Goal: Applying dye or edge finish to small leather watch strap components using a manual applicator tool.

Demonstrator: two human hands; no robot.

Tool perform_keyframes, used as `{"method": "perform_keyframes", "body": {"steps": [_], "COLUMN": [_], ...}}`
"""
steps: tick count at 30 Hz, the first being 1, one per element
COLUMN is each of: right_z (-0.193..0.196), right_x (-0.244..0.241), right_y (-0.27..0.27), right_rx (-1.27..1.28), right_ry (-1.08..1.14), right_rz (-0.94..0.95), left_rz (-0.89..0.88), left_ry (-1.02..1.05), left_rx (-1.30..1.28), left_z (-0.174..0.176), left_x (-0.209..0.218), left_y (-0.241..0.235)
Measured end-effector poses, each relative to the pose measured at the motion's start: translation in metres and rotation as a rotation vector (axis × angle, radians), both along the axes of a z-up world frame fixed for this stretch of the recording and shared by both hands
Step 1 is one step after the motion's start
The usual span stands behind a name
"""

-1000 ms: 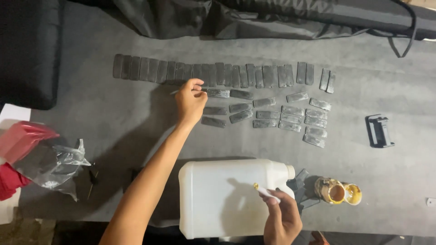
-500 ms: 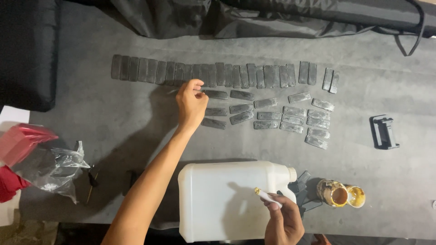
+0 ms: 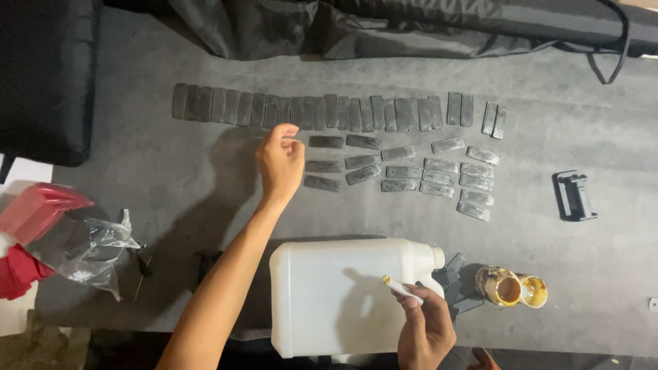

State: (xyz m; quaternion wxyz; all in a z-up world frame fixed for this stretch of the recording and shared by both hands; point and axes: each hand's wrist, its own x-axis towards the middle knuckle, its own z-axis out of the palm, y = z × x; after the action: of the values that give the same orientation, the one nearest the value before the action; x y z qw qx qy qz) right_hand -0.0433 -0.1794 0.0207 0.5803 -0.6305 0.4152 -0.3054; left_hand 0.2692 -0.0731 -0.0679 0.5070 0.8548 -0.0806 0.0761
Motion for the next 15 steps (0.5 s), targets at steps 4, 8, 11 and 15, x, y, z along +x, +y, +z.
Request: {"method": "perform_keyframes", "body": {"steps": [4, 8, 11, 15], "right_z": [-0.012, -0.008, -0.006, -0.003], "right_x": [-0.008, -0.011, -0.013, -0.016], "right_y": [-0.005, -0.005, -0.003, 0.003], "right_rx": [-0.037, -0.029, -0.069, -0.075], "right_ry": [0.062, -0.031, -0.066, -0.157], "right_rz": [-0.016, 0.016, 0.046, 0.117], "left_rz": [-0.018, 0.011, 0.054, 0.172], "left_ry": [-0.076, -0.029, -0.040, -0.037], "left_rx": [-0.065, -0.103, -0.129, -0.056], "left_z": [0.033, 0.065, 0.071, 0.063], "left_x": [-0.030, -0.077, -0.116, -0.169], "left_y": [0.022, 0.055, 0.086, 0.135]}}
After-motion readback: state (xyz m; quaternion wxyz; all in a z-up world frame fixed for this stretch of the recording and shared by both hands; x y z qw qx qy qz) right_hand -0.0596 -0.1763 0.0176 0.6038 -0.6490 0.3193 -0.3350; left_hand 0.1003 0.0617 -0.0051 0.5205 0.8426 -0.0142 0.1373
